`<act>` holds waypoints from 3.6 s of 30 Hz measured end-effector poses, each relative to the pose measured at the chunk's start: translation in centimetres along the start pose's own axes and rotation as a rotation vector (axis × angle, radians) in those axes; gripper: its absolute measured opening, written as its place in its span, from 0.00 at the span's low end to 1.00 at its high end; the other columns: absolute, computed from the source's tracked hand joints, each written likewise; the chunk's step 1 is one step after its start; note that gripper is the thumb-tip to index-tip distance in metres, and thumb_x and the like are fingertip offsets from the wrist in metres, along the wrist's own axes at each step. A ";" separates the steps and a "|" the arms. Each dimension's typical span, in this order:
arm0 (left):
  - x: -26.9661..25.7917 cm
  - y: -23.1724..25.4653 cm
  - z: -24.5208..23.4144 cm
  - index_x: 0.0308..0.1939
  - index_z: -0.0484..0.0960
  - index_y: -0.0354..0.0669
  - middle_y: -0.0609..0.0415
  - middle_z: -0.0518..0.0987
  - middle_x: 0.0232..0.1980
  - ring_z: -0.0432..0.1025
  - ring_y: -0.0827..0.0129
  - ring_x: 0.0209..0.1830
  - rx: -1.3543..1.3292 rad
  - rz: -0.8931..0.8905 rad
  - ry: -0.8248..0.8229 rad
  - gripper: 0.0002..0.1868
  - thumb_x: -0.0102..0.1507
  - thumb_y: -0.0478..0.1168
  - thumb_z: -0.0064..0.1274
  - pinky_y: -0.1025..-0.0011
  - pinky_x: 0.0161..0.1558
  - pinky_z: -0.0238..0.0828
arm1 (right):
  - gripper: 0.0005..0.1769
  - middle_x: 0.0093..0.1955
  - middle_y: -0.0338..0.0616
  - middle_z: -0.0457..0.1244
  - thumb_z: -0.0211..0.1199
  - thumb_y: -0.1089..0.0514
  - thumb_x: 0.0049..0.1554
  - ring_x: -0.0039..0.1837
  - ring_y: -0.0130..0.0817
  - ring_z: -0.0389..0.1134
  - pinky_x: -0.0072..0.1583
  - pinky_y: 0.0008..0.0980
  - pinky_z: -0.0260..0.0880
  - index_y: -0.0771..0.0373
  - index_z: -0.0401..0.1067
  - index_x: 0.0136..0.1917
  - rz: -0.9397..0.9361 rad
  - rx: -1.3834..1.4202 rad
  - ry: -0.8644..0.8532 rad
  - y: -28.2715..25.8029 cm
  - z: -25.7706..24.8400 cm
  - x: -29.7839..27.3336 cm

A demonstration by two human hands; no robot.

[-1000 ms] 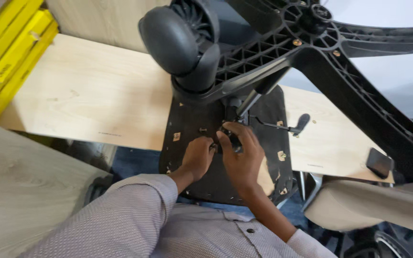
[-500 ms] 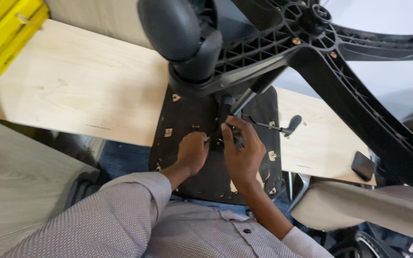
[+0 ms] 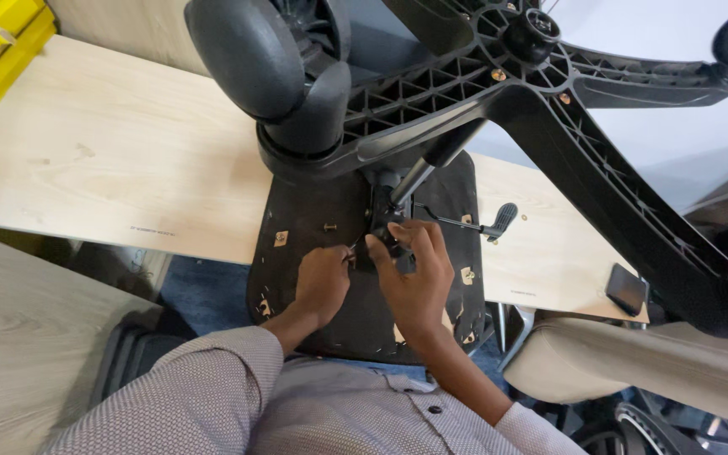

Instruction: The person uses a screwdriver to tighten screws on the underside of an office chair base. They work on multiple fasteners around the central column and the star-shaped base, securing the chair components together.

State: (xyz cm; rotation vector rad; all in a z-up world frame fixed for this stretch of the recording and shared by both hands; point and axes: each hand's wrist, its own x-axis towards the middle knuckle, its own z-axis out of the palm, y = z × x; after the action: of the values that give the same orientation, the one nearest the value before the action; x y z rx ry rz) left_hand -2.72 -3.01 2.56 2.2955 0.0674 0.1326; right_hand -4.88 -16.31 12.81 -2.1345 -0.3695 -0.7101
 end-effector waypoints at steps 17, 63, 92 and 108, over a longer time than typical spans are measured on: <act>0.6 -0.2 -0.2 0.42 0.85 0.36 0.37 0.83 0.37 0.79 0.45 0.41 0.124 0.095 -0.036 0.10 0.62 0.30 0.48 0.52 0.49 0.74 | 0.16 0.49 0.51 0.66 0.72 0.57 0.57 0.48 0.42 0.71 0.49 0.36 0.70 0.66 0.74 0.56 -0.055 -0.020 0.043 -1.0 0.2 0.9; 0.9 -1.0 -0.5 0.37 0.82 0.36 0.38 0.81 0.34 0.77 0.42 0.38 0.070 0.197 -0.025 0.06 0.61 0.30 0.49 0.50 0.43 0.73 | 0.11 0.55 0.47 0.71 0.68 0.63 0.60 0.50 0.34 0.75 0.51 0.30 0.75 0.66 0.78 0.56 -0.040 0.100 -0.015 -1.7 0.9 1.9; -0.2 -1.4 0.2 0.36 0.84 0.37 0.39 0.83 0.35 0.78 0.43 0.39 -0.003 0.104 0.038 0.10 0.66 0.36 0.48 0.51 0.45 0.74 | 0.12 0.51 0.47 0.72 0.67 0.59 0.63 0.52 0.30 0.75 0.54 0.29 0.73 0.67 0.77 0.58 0.056 0.114 0.030 -2.3 1.4 0.6; 0.7 -1.3 -0.5 0.37 0.85 0.38 0.39 0.83 0.38 0.80 0.45 0.39 -0.036 0.052 -0.069 0.07 0.63 0.33 0.51 0.55 0.45 0.77 | 0.10 0.49 0.41 0.70 0.70 0.60 0.60 0.48 0.31 0.74 0.49 0.31 0.73 0.65 0.77 0.53 0.079 0.088 0.026 -2.9 1.5 -0.3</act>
State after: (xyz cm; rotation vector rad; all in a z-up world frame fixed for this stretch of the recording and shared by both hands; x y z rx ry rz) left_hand -2.08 -1.76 1.99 2.2641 -0.0295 0.0804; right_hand -6.03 -13.39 13.70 -2.0431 -0.2962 -0.6638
